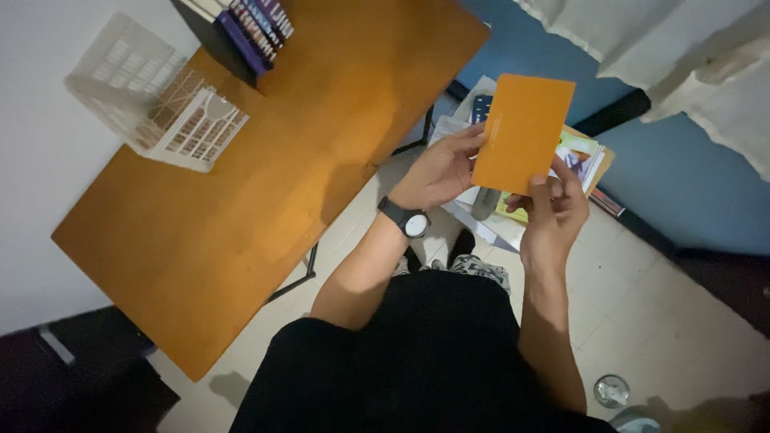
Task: Picking up various books, envelopes, and small items from a desk and placing them on a stack on a nearby lower surface.
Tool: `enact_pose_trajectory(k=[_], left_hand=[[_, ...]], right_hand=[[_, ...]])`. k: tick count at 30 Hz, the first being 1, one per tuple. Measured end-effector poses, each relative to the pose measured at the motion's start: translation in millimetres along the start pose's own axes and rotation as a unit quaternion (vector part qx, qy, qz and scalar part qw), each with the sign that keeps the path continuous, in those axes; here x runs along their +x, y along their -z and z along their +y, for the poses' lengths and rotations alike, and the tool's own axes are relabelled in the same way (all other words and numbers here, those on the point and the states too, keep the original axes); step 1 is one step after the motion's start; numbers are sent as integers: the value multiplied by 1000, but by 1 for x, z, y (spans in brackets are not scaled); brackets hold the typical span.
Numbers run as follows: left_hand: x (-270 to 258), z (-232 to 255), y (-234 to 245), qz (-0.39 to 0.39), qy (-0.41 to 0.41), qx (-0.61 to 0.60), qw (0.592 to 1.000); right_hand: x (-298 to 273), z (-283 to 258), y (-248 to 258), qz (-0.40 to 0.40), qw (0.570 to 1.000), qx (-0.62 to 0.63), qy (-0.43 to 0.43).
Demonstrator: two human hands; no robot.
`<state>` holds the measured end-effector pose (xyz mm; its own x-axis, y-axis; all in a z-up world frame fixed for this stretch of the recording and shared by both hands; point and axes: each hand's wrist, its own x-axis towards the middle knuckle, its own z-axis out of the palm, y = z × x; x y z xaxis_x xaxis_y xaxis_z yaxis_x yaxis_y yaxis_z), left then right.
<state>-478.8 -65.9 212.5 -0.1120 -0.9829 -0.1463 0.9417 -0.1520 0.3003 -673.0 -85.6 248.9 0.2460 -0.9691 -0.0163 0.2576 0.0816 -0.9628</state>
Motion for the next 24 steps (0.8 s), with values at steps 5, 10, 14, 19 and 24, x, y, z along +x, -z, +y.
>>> enact_pose_trajectory(k=[5,10,14,19,24], left_hand=[[15,-6,10,17,5,-5,1000],[46,-12,18,80,-6,62,995],[80,-20,54,127,-15,46,991],[130,-31,81,122,-32,54,991],[180,-91,223,318,23,116,941]], right_hand=[[10,9,12,11,1000,-17,-15],[41,16,31,-6,999,-22,-46],[81,41,59,-18,994,-78,-80],[144,113,108,-36,987,-79,-134],[191,203,152,-55,975,-81,-202]])
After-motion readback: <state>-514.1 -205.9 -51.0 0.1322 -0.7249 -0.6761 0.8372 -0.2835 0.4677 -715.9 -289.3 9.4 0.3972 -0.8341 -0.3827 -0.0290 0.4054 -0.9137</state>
